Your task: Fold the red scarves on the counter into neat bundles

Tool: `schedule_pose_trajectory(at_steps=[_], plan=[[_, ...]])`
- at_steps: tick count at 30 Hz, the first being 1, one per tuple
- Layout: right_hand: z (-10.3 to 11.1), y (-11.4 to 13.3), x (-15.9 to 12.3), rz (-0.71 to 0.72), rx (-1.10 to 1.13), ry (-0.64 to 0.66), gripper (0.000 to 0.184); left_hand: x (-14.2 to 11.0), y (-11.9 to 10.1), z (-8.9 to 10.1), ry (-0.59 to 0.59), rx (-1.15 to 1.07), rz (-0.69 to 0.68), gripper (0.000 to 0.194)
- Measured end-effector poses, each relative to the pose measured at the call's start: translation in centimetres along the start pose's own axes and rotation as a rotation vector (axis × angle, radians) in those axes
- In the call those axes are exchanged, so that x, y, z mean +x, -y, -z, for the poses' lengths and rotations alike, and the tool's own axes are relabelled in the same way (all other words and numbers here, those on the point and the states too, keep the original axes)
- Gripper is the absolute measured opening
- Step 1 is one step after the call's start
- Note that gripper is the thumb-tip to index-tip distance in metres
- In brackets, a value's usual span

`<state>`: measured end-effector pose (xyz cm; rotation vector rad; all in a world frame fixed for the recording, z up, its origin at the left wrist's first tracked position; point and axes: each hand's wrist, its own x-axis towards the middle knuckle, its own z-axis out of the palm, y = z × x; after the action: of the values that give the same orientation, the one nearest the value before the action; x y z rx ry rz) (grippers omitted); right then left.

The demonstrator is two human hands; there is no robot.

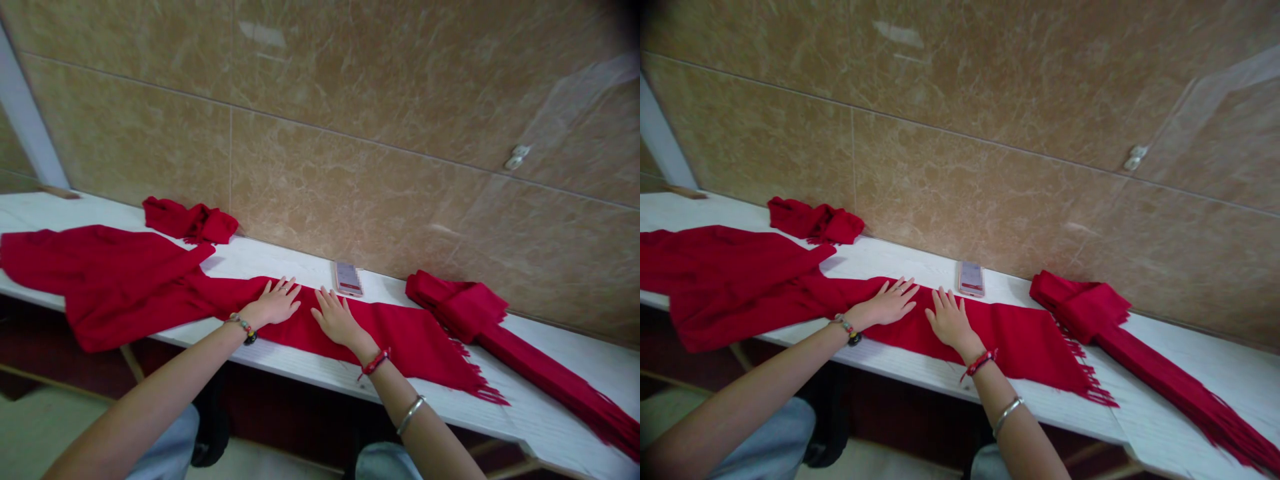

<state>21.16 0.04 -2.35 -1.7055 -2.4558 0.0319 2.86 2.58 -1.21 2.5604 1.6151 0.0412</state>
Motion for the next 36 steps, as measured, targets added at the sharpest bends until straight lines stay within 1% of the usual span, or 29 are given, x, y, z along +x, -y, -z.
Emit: schedule_pose_trajectory(at_steps=[2, 4, 6, 11, 13, 14, 16, 18, 19, 21, 22, 24, 26, 28, 31, 33, 36], plan=[[-0.5, 0.4, 0.5, 0.018, 0.009, 0.022, 0.053, 0.2, 0.2, -0.4, 0.025, -0.016, 0.024, 0.054], [-0.9, 0.0, 0.6, 0.014, -0.003, 0.028, 0.053, 0.4, 0.5, -0.8, 0.030, -0.012, 0.036, 0.056], [-1.1, -1.1, 0.1, -0.009, -0.032, 0.020, 0.053, 0.5, 0.8, -1.1, 0.018, 0.000, 0.038, 0.057], [-0.9, -5.2, -2.0, -0.124, -0.083, 0.041, 0.050, 0.8, 1.0, -1.3, 0.021, -0.001, 0.030, 0.058], [-0.7, -6.1, -2.5, -0.180, -0.099, 0.028, 0.051, 0.9, 1.0, -1.1, 0.034, -0.012, 0.035, 0.059], [-0.7, -6.2, -2.6, -0.195, -0.103, 0.007, 0.052, 0.9, 0.9, -1.1, 0.040, -0.016, 0.041, 0.059], [-0.6, -5.4, -2.6, -0.160, -0.087, -0.055, 0.054, 0.8, 0.7, -0.8, 0.043, -0.012, 0.054, 0.058], [-0.5, -3.6, -2.4, -0.054, -0.032, -0.105, 0.055, 0.4, 0.2, -0.6, 0.000, 0.022, 0.040, 0.056], [-0.5, -2.6, -2.4, 0.004, 0.001, -0.108, 0.056, 0.2, -0.1, -0.5, -0.028, 0.041, 0.018, 0.055], [-0.5, -0.8, -2.4, 0.083, 0.048, -0.076, 0.057, -0.4, -0.7, -0.5, -0.047, 0.053, -0.032, 0.054], [-0.5, -0.2, -2.5, 0.101, 0.057, -0.051, 0.058, -0.7, -1.0, -0.6, -0.036, 0.046, -0.047, 0.055], [-0.6, 0.1, -2.7, 0.110, 0.053, -0.011, 0.058, -1.0, -1.3, -0.9, 0.009, 0.025, -0.054, 0.055], [-0.6, -0.6, -3.2, 0.094, 0.030, 0.004, 0.057, -1.1, -1.3, -1.2, 0.029, 0.020, -0.051, 0.056], [-0.6, -2.0, -3.7, 0.053, -0.006, 0.006, 0.057, -1.1, -1.2, -1.4, 0.027, 0.016, -0.050, 0.057], [-0.6, -4.4, -4.7, -0.055, -0.086, 0.009, 0.057, -1.0, -1.0, -1.5, 0.024, 0.008, -0.042, 0.057], [-0.4, -6.0, -5.4, -0.114, -0.152, -0.007, 0.059, -1.0, -1.0, -1.3, 0.040, 0.010, -0.032, 0.056], [0.3, -7.7, -6.1, -0.139, -0.207, -0.055, 0.057, -0.9, -1.6, -0.8, 0.072, 0.028, -0.001, 0.056]])
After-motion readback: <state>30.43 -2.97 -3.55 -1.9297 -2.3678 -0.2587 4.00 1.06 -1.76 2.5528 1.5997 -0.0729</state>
